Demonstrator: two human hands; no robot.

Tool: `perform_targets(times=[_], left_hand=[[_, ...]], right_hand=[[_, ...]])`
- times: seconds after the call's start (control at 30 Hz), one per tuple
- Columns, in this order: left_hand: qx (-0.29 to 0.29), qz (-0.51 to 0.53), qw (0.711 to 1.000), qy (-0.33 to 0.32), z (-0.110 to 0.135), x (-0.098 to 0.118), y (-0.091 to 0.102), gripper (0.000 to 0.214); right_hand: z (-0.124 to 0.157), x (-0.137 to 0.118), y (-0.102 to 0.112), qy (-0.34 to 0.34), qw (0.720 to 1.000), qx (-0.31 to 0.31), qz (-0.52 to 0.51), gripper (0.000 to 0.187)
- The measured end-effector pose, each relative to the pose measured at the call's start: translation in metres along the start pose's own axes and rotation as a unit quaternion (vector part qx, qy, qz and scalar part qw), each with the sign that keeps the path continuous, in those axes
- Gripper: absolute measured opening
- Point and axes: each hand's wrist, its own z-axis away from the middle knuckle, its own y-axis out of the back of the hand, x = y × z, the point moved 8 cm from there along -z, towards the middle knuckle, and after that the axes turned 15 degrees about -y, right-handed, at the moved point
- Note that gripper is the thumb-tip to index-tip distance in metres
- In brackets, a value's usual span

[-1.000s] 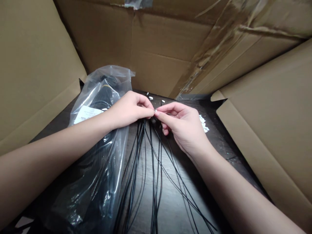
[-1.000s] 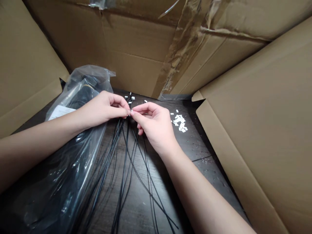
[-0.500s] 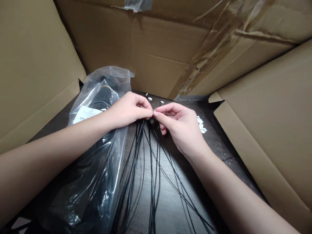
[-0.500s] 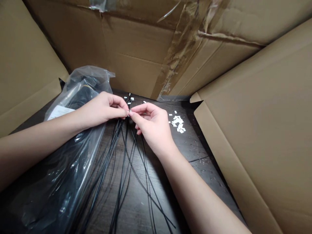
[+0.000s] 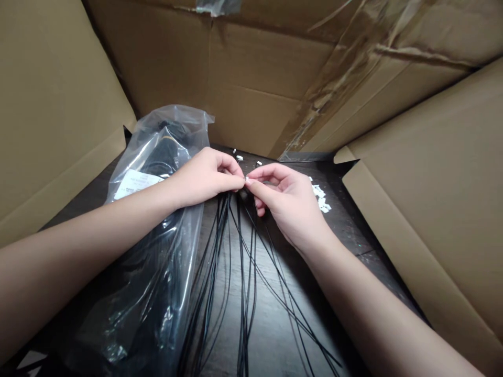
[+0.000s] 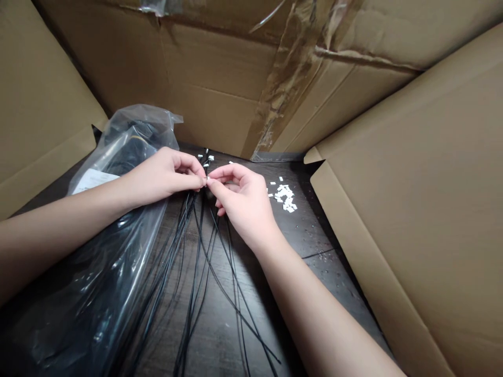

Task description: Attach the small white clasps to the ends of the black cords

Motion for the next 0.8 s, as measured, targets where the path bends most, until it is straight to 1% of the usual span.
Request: perform_targets(times=[0.17, 0.23, 0.4, 0.47, 0.67, 0.8], left_hand=[[0.015, 0.016, 1.0, 0.004, -0.0005, -0.0017, 0.0022, 0.013], [0.012, 0.013, 1.0, 0.005, 0.0, -0.0022, 0.0019, 0.013], [-0.004, -0.042, 0.999, 0.004, 0.0027, -0.0006, 0.0011, 0.014], [0.001, -0.062, 0.998, -0.002, 0.0037, 0.0012, 0.002, 0.013], [0.017, -0.08, 0.996, -0.027, 0.0059, 0.0064, 0.0056, 0.016], [0.022, -0.097, 0.995, -0.032, 0.0078, 0.0077, 0.009, 0.017]], right_hand=[[-0.0001, 0.0006, -0.0032, -0.007, 1.0, -0.008, 0.007, 0.023], [-0.0001, 0.0013, -0.004, -0.011, 1.0, -0.009, 0.007, 0.023], [-0.0019, 0.0038, -0.0035, -0.023, 1.0, -0.002, -0.013, 0.028], [-0.0027, 0.004, -0.0046, -0.025, 1.0, -0.003, -0.015, 0.03], [-0.0045, 0.0032, -0.0065, -0.023, 0.998, 0.006, -0.049, 0.034], [-0.0061, 0.0045, -0.0088, -0.021, 0.999, 0.004, -0.045, 0.034]])
